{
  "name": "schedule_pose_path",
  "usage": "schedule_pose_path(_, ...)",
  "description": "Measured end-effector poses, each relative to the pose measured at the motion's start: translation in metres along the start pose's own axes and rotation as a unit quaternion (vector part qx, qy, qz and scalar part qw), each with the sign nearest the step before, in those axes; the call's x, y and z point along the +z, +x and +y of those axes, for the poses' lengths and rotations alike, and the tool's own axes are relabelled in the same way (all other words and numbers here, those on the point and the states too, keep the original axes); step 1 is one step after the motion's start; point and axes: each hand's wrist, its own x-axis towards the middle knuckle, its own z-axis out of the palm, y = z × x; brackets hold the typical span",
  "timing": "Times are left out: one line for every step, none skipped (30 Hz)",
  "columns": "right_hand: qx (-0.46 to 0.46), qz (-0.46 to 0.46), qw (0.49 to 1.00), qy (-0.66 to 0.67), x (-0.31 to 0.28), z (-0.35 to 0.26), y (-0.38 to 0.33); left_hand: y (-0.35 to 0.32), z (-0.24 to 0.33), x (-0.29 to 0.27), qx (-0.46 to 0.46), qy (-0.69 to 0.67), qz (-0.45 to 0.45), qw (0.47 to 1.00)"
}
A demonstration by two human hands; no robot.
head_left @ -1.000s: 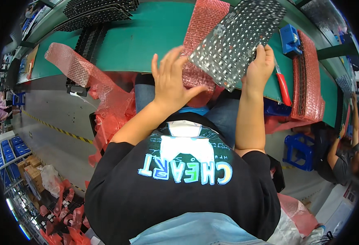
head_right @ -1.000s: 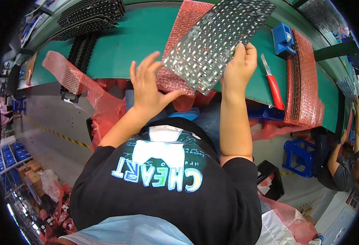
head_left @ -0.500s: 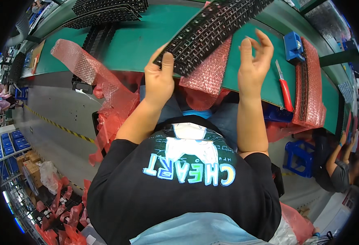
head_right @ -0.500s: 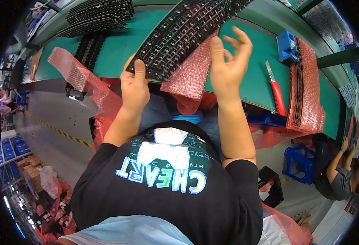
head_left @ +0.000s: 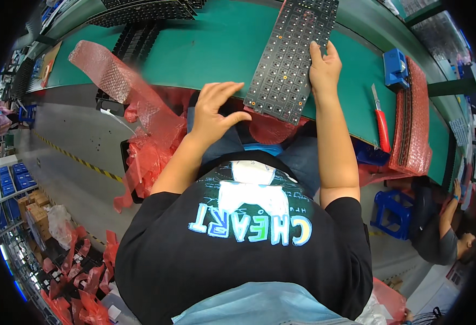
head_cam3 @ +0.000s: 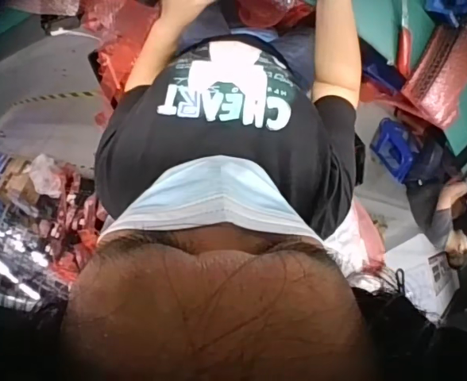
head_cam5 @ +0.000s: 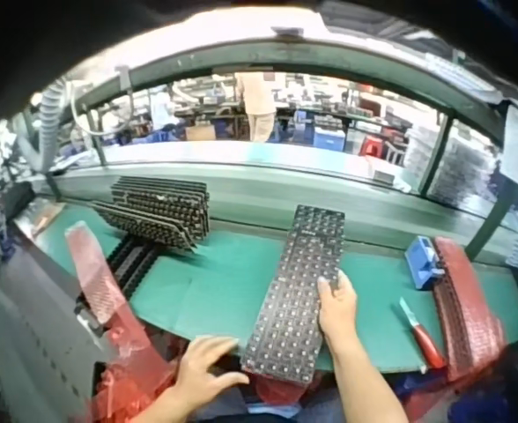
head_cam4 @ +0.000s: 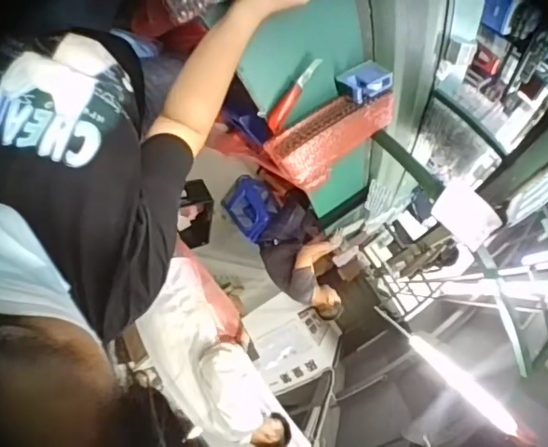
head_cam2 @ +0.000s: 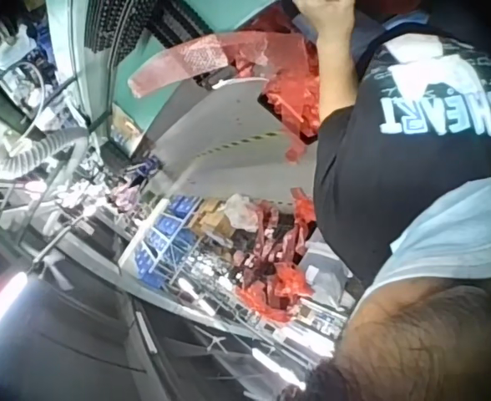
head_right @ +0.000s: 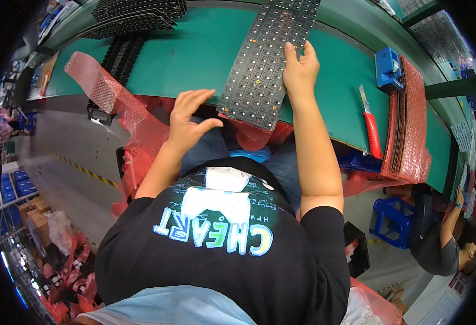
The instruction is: Packaging electronic circuit boards or panels into protective red bubble wrap sleeves at an assembly station.
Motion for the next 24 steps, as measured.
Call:
schedule_pose_path(0.000, -0.004, 1.000, -0.001, 0.002, 0.001, 0.000, -0.001, -0.001, 0.001, -0.002, 0.001, 0.003, 1.000)
schedule_pose_path(0.000, -0.011, 1.000, -0.007, 0.004, 0.002, 0.000, -0.002, -0.001, 0.004, 0.006, 0.021, -0.001, 1.000)
schedule_pose_path(0.000, -0.017, 1.000, -0.014, 0.005, 0.003, -0.001, -0.004, -0.001, 0.008, 0.015, 0.040, -0.005, 0.999)
schedule_pose_path(0.000, -0.023, 1.000, -0.020, 0.006, 0.004, -0.001, -0.005, -0.002, 0.012, 0.023, 0.059, -0.010, 0.998)
schedule_pose_path(0.000, -0.028, 0.999, -0.027, 0.006, 0.005, 0.000, -0.006, -0.004, 0.014, 0.032, 0.078, -0.015, 0.996)
schedule_pose_path(0.000, -0.028, 0.999, -0.029, 0.006, 0.005, 0.000, -0.007, -0.005, 0.016, 0.031, 0.077, -0.015, 0.996)
schedule_pose_path(-0.008, -0.026, 0.998, -0.063, 0.005, 0.005, 0.000, -0.008, -0.006, 0.017, 0.036, 0.081, -0.009, 0.996)
schedule_pose_path(-0.017, -0.024, 0.995, -0.097, 0.004, 0.004, 0.000, -0.008, -0.007, 0.019, 0.041, 0.086, -0.004, 0.995)
schedule_pose_path(-0.027, -0.021, 0.991, -0.131, 0.003, 0.004, 0.001, -0.008, -0.008, 0.021, 0.046, 0.091, 0.002, 0.995)
schedule_pose_path(-0.036, -0.019, 0.985, -0.165, 0.002, 0.003, 0.001, -0.008, -0.009, 0.022, 0.052, 0.095, 0.007, 0.994)
schedule_pose_path(-0.039, -0.017, 0.985, -0.167, 0.001, 0.002, 0.000, -0.008, -0.010, 0.024, 0.054, 0.093, 0.008, 0.994)
schedule_pose_path(-0.036, -0.007, 0.964, -0.263, 0.001, 0.002, -0.003, -0.010, -0.010, 0.025, 0.057, 0.094, 0.008, 0.994)
schedule_pose_path(-0.036, 0.004, 0.934, -0.356, 0.001, 0.002, -0.005, -0.010, -0.011, 0.025, 0.061, 0.096, 0.010, 0.993)
schedule_pose_path(-0.034, 0.016, 0.895, -0.445, 0.002, 0.001, -0.008, -0.010, -0.011, 0.024, 0.066, 0.098, 0.011, 0.993)
schedule_pose_path(-0.032, 0.030, 0.847, -0.529, 0.002, -0.001, -0.008, -0.009, -0.011, 0.025, 0.071, 0.100, 0.013, 0.992)
schedule_pose_path(-0.037, 0.034, 0.847, -0.529, 0.003, -0.004, -0.008, -0.008, -0.010, 0.025, 0.076, 0.098, 0.017, 0.992)
schedule_pose_path(-0.020, 0.022, 0.837, -0.546, 0.003, -0.007, -0.008, -0.007, -0.009, 0.026, 0.075, 0.100, 0.018, 0.992)
schedule_pose_path(-0.001, 0.008, 0.827, -0.562, 0.003, -0.010, -0.008, -0.007, -0.008, 0.025, 0.074, 0.103, 0.017, 0.992)
schedule_pose_path(0.018, -0.005, 0.817, -0.576, 0.004, -0.012, -0.008, -0.008, -0.007, 0.025, 0.073, 0.106, 0.017, 0.992)
schedule_pose_path(0.038, -0.019, 0.806, -0.591, 0.004, -0.014, -0.008, -0.008, -0.006, 0.025, 0.071, 0.109, 0.017, 0.991)
schedule_pose_path(0.036, -0.015, 0.806, -0.590, 0.004, -0.016, -0.008, -0.008, -0.006, 0.026, 0.075, 0.108, 0.018, 0.991)
schedule_pose_path(0.040, -0.020, 0.806, -0.590, 0.004, -0.017, -0.008, -0.009, -0.006, 0.027, 0.076, 0.102, 0.021, 0.992)
schedule_pose_path(0.043, -0.025, 0.806, -0.590, 0.004, -0.018, -0.008, -0.010, -0.006, 0.028, 0.076, 0.096, 0.025, 0.992)
schedule_pose_path(0.047, -0.031, 0.806, -0.589, 0.005, -0.020, -0.008, -0.011, -0.006, 0.029, 0.077, 0.091, 0.028, 0.993)
